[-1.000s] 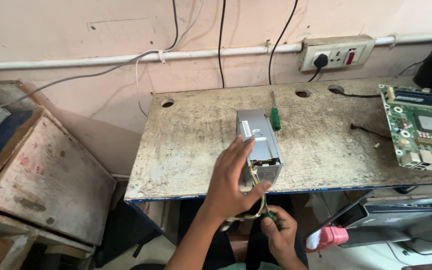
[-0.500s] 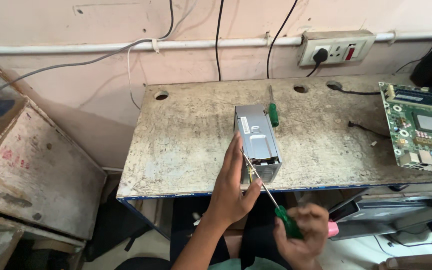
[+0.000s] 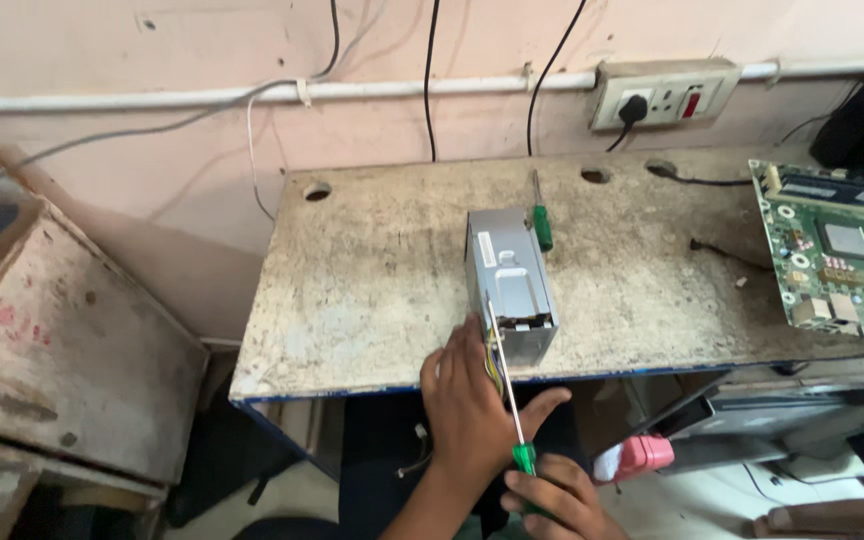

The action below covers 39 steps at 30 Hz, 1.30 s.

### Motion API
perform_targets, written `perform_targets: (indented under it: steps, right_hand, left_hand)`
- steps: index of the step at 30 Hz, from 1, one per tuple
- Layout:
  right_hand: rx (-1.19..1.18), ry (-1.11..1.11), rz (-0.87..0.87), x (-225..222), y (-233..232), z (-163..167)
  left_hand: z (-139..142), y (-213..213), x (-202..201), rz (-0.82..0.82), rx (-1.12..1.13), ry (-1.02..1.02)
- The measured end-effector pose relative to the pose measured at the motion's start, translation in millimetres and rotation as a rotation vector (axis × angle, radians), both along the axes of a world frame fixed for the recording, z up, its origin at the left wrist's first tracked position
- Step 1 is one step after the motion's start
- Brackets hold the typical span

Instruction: The person removes a metal bracket from a computer case and places it aside. They then pick up a power supply unit, rotate it, and use a screwdriver to remove screws from its casing. The person continues to unscrew and manipulate the power supply unit on the workbench.

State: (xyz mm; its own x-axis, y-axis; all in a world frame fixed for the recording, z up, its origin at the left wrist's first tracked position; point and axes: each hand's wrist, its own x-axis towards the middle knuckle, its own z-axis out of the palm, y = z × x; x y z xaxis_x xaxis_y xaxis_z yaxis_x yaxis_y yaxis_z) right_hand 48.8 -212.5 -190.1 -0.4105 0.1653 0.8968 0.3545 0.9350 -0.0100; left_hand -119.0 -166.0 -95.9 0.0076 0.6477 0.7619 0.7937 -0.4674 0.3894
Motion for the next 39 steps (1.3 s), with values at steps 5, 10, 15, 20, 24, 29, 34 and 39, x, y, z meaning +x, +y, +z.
perform_targets:
  steps: [5, 10, 15, 20, 24, 29, 34, 39]
  right_hand:
    - [0.227, -0.313, -0.22, -2.9, -3.3, 23.2]
    - [0.313, -0.277, -0.115, -23.7, 8.6, 49.2]
    - [0.375, -0.257, -0.012, -43.8, 21.8, 77.1]
    - [0.322, -0.395, 0.088, -62.4, 19.7, 105.9]
    - [0.242, -0.419, 0.144, -80.2, 18.0, 120.4]
    - [0.283, -0.409, 0.189, -89.4, 25.2, 130.3]
    - [0.317, -0.397, 0.233, -97.6, 26.7, 137.4]
    - [0.29, -0.514, 0.338, -117.0, 28.1, 164.0]
  left_hand:
    - [10.9, 6.0, 13.4, 0.098, 0.009, -0.102]
    - [7.8, 11.2, 6.1, 0.084, -0.055, -0.17]
    - [5.8, 13.4, 2.7, 0.122, 0.011, -0.174]
    - [12.1, 20.4, -4.5, 0.134, -0.19, -0.215]
    - [18.5, 19.8, -7.4, 0.126, -0.041, -0.27]
    - [26.6, 21.4, -12.9, 0.164, -0.047, -0.292]
    - [23.1, 25.5, -13.8, 0.155, -0.04, -0.287]
    - [18.0, 29.9, -6.4, 0.233, 0.004, -0.256]
